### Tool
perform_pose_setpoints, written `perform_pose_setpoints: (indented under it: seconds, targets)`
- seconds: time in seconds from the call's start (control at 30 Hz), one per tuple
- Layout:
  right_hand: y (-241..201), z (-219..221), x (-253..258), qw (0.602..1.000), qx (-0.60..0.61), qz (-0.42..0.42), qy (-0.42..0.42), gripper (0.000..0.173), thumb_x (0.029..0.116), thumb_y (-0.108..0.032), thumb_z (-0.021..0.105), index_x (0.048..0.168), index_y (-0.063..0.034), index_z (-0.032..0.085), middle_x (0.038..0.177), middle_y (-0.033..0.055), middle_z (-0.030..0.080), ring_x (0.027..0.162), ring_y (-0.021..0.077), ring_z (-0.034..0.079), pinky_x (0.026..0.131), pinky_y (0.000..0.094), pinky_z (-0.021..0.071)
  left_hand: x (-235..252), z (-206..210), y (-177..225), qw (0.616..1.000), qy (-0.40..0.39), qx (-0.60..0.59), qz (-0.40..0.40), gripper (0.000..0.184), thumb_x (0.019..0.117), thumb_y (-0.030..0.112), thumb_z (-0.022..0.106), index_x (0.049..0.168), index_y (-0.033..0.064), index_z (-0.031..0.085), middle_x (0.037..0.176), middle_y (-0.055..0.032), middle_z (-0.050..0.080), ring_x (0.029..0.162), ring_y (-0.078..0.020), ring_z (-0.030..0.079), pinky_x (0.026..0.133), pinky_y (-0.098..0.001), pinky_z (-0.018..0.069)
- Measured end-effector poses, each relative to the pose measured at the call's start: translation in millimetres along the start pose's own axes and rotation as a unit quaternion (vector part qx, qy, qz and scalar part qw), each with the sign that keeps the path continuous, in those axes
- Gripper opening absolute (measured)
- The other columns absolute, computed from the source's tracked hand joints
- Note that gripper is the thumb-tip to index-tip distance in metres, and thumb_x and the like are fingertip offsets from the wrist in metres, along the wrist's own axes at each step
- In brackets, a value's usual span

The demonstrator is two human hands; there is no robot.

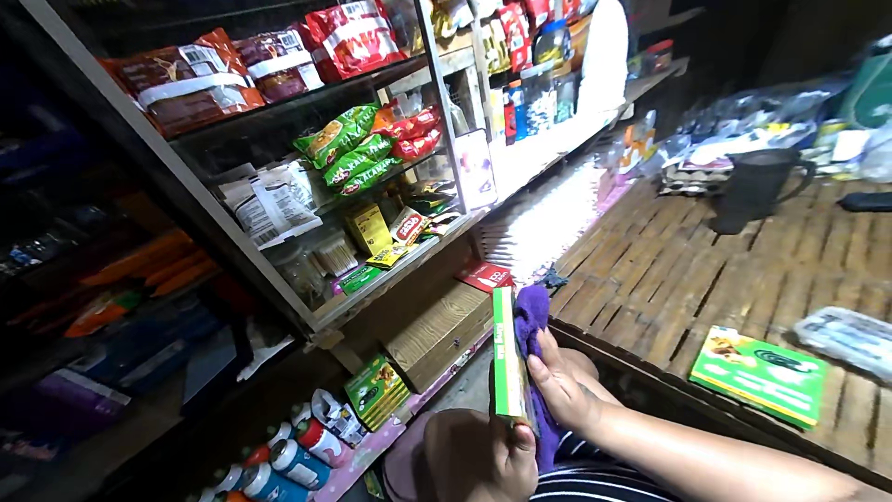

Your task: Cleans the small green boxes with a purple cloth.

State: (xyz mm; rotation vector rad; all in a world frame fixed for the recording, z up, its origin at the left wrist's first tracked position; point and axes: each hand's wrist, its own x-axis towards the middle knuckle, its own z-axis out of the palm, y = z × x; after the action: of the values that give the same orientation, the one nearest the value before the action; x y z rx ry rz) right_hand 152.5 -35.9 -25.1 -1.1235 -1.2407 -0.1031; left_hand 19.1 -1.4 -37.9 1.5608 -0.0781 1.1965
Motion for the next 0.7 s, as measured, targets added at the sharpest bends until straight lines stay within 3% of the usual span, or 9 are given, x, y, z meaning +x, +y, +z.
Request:
perform_pose_setpoints:
  seconds: [0.07,0.17,0.27,0.33,0.4,0.47,0.57,0.67,0.7]
  targets:
    - [4,6,-14,1.000,0.012,-0.009,-0.022,0.067,0.1097,-0.050,0.029,0.157,-0.0033,0.036,0.159,0.0265,0.036,0.152,0.0229,0.031,0.126,0.0396,0.0243,1,0,-2,1.000,0.015,0.002,0.018,0.047,0.1012,0.056,0.046,0.136,0.0275,0.058,0.124,0.0182,0.066,0.117,0.0100,0.057,0.104,-0.0180,0.0460]
    - [-6,8,-25,0.996,0.015,-0.044,-0.072,0.072,0.1087,-0.051,0.026,0.148,0.0057,0.045,0.151,0.0332,0.043,0.149,0.0308,0.036,0.125,0.0431,0.0213,7,-1,0,0.999,0.047,0.017,0.020,0.045,0.1012,0.056,0.046,0.128,0.0230,0.061,0.114,0.0166,0.069,0.111,0.0094,0.059,0.100,-0.0179,0.0484]
    - [-4,10,-25,0.983,0.014,-0.155,-0.098,0.064,0.1095,-0.052,0.019,0.155,-0.0128,0.041,0.162,0.0169,0.035,0.154,0.0223,0.025,0.128,0.0445,0.0114,8,-5,10,0.999,0.025,0.032,-0.008,0.036,0.1052,0.034,0.051,0.122,0.0026,0.059,0.110,0.0107,0.068,0.107,0.0095,0.060,0.098,-0.0160,0.0479]
    - [-2,8,-16,0.970,-0.010,-0.223,-0.095,0.055,0.1102,-0.048,0.018,0.158,-0.0261,0.035,0.167,0.0034,0.028,0.156,0.0191,0.018,0.129,0.0481,0.0087,6,-8,12,0.998,-0.010,0.039,-0.045,0.032,0.1029,0.017,0.053,0.127,-0.0050,0.053,0.112,0.0055,0.066,0.107,0.0096,0.058,0.098,-0.0152,0.0461]
    - [0,4,-6,0.965,-0.027,-0.249,-0.079,0.052,0.1106,-0.047,0.021,0.157,-0.0295,0.036,0.167,-0.0017,0.028,0.157,0.0190,0.017,0.129,0.0490,0.0100,7,-4,12,0.995,-0.001,0.053,-0.087,0.043,0.1025,0.018,0.050,0.133,-0.0125,0.047,0.117,-0.0020,0.066,0.110,0.0081,0.058,0.100,-0.0161,0.0471]
    - [3,1,3,0.968,-0.045,-0.240,-0.056,0.051,0.1106,-0.047,0.022,0.158,-0.0316,0.035,0.167,-0.0040,0.027,0.156,0.0175,0.018,0.129,0.0478,0.0123,10,0,10,0.995,-0.006,0.037,-0.097,0.060,0.1064,0.041,0.047,0.138,-0.0100,0.044,0.124,-0.0011,0.064,0.116,0.0072,0.057,0.105,-0.0176,0.0453]
    - [7,-4,10,0.986,-0.041,-0.160,-0.024,0.055,0.1105,-0.049,0.022,0.159,-0.0275,0.033,0.166,0.0021,0.030,0.154,0.0126,0.024,0.128,0.0395,0.0173,9,5,8,0.995,0.001,0.003,-0.102,0.070,0.1008,0.054,0.049,0.139,-0.0046,0.045,0.125,0.0037,0.064,0.117,0.0076,0.057,0.105,-0.0183,0.0457]
    - [9,-4,9,0.999,-0.005,-0.049,-0.016,0.067,0.1101,-0.049,0.024,0.159,-0.0034,0.032,0.161,0.0271,0.031,0.153,0.0235,0.028,0.126,0.0387,0.0216,7,6,7,0.996,0.015,-0.014,-0.091,0.059,0.0996,0.052,0.052,0.136,0.0061,0.052,0.121,0.0103,0.066,0.114,0.0084,0.058,0.103,-0.0189,0.0475]
    - [10,-2,6,0.999,-0.007,-0.027,-0.018,0.070,0.1100,-0.050,0.025,0.158,-0.0004,0.031,0.160,0.0296,0.031,0.153,0.0254,0.028,0.126,0.0391,0.0225,6,5,7,0.996,0.022,-0.016,-0.084,0.056,0.0995,0.053,0.052,0.135,0.0097,0.053,0.119,0.0116,0.067,0.114,0.0083,0.059,0.102,-0.0190,0.0479]
